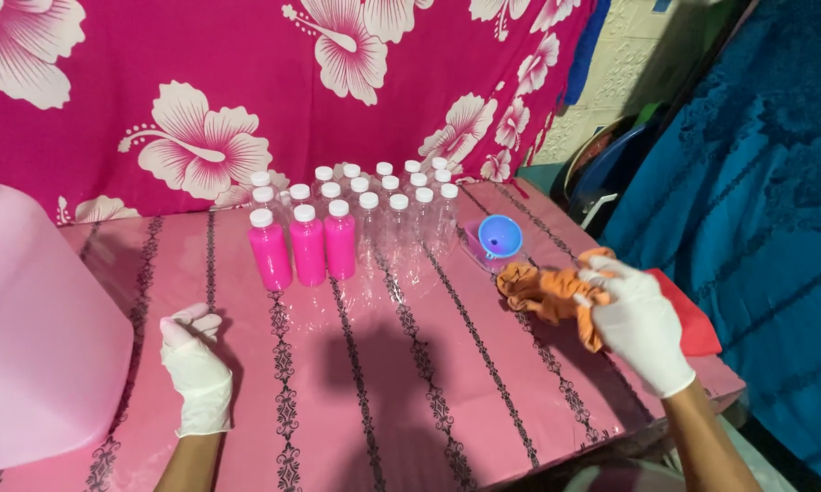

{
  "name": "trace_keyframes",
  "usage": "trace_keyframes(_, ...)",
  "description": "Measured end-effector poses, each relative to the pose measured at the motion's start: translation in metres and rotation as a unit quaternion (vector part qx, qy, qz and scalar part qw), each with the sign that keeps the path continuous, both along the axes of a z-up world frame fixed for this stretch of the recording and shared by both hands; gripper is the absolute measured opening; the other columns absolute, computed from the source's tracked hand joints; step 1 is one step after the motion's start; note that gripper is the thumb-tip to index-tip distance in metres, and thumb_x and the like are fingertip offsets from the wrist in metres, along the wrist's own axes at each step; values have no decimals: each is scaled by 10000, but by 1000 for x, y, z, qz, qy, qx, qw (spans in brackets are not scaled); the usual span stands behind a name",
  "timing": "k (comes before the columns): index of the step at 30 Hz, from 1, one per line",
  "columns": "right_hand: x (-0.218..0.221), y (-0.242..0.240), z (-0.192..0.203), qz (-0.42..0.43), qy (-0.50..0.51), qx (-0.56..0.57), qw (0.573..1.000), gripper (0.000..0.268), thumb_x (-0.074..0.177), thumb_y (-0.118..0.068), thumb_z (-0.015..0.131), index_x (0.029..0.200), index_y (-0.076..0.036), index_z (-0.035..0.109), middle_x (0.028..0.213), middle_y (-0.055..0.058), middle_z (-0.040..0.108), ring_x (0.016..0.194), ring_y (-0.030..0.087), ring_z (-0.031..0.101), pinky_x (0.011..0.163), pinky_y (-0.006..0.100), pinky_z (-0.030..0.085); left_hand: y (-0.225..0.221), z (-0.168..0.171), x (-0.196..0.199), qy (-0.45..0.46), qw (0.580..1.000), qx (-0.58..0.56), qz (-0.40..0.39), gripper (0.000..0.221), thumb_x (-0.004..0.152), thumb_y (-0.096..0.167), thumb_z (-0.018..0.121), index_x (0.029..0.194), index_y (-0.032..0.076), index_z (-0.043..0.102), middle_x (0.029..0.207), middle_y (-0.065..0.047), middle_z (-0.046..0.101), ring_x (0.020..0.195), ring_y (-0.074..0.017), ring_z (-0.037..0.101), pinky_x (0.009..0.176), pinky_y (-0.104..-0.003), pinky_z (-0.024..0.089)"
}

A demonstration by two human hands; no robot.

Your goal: The person fills a clear plastic bottle with pink liquid using a blue funnel and a small plastic container.

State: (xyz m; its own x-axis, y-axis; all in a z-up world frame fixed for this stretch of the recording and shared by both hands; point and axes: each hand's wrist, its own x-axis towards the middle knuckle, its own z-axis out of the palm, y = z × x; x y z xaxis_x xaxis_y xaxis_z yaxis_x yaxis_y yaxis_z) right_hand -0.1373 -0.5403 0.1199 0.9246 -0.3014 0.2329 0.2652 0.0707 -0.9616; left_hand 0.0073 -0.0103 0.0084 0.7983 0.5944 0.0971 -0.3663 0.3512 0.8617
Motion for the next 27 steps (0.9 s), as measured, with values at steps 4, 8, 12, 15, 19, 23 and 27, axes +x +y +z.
trace_keyframes(4,30,-26,25,-276,-23,-615,738,336,850,13,566,1092,-81,779,1367,76,699,1126,226,697,777,377,581,-5,4,-5,19,1000,6,5,398,996,268,328,1066,47,651,793,-71,657,850,-204,717,811,-320,602)
trace_keyframes(8,85,-55,-15,-310,39,-675,669,347,902,-311,619,1191,-128,678,1290,93,616,1210,323,563,895,478,531,-3,-1,-3,8,1000,1,10,425,1016,290,319,1082,31,649,807,-91,635,864,-216,709,802,-337,601)
trace_keyframes(12,96,-23,-34,-217,262,-651,678,495,996,-547,394,1362,-218,443,1472,85,348,1276,323,431,901,588,515,1,-8,4,-2,1000,3,16,428,1018,244,311,1091,-17,642,826,-142,627,884,-254,715,785,-358,612)
trace_keyframes(15,114,-34,-44,-241,276,-644,672,518,965,-555,443,1381,-247,458,1487,79,357,1337,311,403,1037,622,406,-2,-1,1,34,999,28,26,420,990,247,323,1074,22,668,845,-126,681,841,-239,711,786,-342,591)
trace_keyframes(19,109,12,-8,-332,241,-586,699,720,942,-619,432,1530,-205,416,1592,106,358,1449,366,317,1039,550,291,1,0,1,74,992,97,16,472,1019,293,288,1084,24,671,934,-168,730,833,-274,713,786,-329,525)
trace_keyframes(23,127,65,2,-490,-67,-652,574,527,903,-411,689,1356,-143,662,1354,98,639,1183,314,597,875,468,439,2,-6,-2,98,982,159,-2,534,1068,324,242,1104,35,689,925,-150,728,869,-264,719,811,-334,487)
trace_keyframes(27,155,148,33,-393,-198,-634,636,349,914,-285,718,1246,-178,733,1265,61,740,1186,294,661,996,436,504,4,-8,-1,91,981,172,-11,545,1086,350,245,1132,30,684,971,-153,734,898,-264,703,854,-353,482)
